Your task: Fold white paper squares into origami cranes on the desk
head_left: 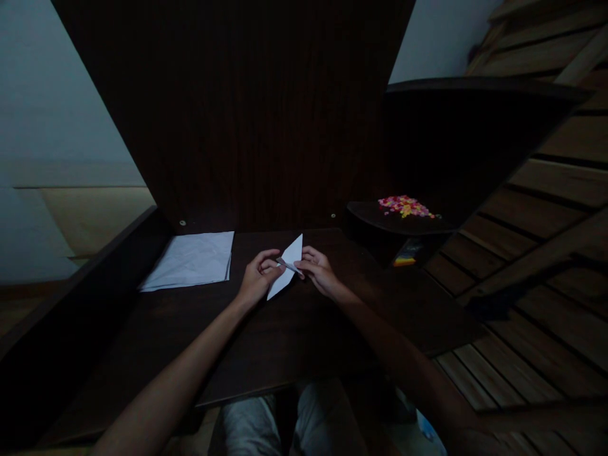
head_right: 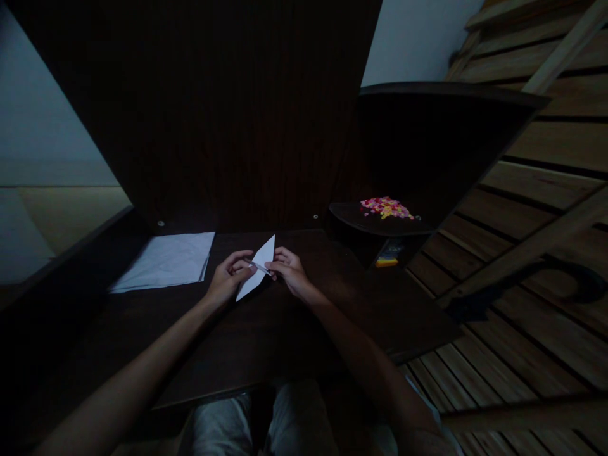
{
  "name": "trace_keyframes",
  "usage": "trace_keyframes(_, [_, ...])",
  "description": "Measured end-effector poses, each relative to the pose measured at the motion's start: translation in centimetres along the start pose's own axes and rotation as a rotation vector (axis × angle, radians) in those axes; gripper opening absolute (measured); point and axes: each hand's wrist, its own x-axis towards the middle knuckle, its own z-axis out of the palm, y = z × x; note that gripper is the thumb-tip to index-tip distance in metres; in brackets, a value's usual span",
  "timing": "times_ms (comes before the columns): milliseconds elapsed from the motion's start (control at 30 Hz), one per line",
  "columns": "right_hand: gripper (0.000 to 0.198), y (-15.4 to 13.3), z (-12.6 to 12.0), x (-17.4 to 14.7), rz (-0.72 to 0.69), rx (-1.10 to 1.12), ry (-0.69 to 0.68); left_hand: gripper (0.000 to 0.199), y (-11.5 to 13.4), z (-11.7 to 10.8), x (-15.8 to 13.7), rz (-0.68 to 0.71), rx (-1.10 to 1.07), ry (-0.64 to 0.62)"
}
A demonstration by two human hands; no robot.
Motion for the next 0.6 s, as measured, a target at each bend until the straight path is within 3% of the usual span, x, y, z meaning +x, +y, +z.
trace_keyframes(200, [0.028,0.06,0.33,-0.07,0.095,-0.035,-0.019,0.046,0.01,0.05,-0.13,-0.009,-0.01,-0.07])
trace_keyframes(333, [0.03,0.46,0.19,0.02,0.186,-0.052,-0.025,0.051,0.3,0.23,-0.33,-0.057,-0.044,-0.101])
trace_keyframes(600, [0.029,0.29,-0.63,0.24,0.144,-0.11,0.023,0.064,0.61,0.37,-0.59,-0.108,-0.008,-0.148])
